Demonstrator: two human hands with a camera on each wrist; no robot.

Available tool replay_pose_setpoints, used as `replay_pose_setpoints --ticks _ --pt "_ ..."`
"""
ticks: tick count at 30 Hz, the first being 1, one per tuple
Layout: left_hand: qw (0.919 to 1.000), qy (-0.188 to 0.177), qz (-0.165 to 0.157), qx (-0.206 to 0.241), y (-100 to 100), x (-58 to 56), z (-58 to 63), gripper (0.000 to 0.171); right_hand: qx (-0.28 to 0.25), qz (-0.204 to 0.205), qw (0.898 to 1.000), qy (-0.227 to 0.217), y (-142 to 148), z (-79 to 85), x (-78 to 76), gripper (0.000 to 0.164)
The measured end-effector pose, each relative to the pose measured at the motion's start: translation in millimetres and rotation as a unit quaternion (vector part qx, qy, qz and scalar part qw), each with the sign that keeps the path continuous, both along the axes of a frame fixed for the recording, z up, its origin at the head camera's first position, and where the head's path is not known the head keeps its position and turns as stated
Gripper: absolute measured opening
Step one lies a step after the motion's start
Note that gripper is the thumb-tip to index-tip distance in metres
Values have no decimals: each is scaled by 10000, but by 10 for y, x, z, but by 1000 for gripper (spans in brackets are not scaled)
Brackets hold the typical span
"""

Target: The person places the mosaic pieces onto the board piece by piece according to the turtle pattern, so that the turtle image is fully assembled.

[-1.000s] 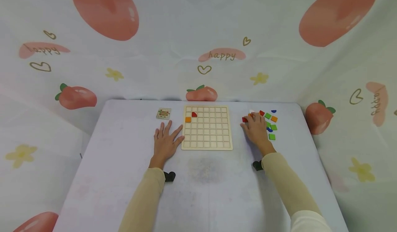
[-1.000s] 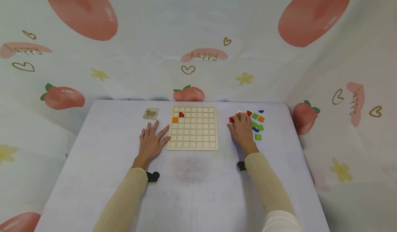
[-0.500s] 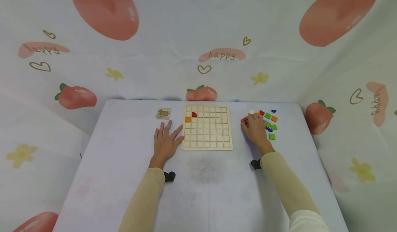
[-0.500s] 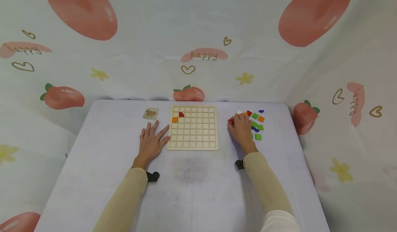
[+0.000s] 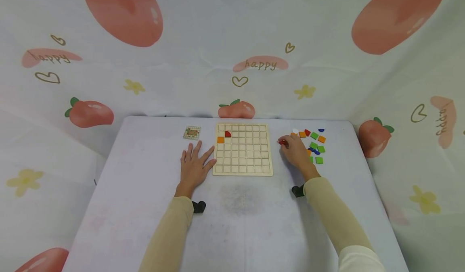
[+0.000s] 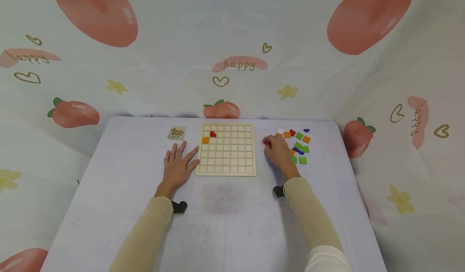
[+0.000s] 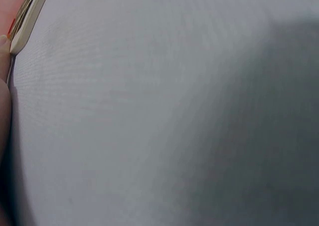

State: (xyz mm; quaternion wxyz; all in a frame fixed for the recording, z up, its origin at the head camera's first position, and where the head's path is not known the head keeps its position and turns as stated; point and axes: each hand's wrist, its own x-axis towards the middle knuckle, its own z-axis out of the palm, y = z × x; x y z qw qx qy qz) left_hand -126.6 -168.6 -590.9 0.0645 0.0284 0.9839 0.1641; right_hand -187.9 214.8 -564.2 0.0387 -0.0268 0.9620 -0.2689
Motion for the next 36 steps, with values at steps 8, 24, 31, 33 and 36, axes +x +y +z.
replay_pose_setpoints --ticks 8,24,31,33,36 --pt "9998 113 -12 162 -5 11 17 60 -472 136 9979 410 -60 74 -22 28" --pt "9997 26 -19 233 16 28 48 59 -879 500 9949 -60 -317 137 -64 30" --pt "9997 80 -27 236 11 22 35 60 -1200 517 9911 -236 -478 212 -70 35" --pt "9996 128 -26 238 8 18 29 60 -1361 551 9886 -328 -530 235 -68 32" --pt "9995 182 -26 250 4 12 20 60 -1515 555 9856 -502 -616 242 -55 30"
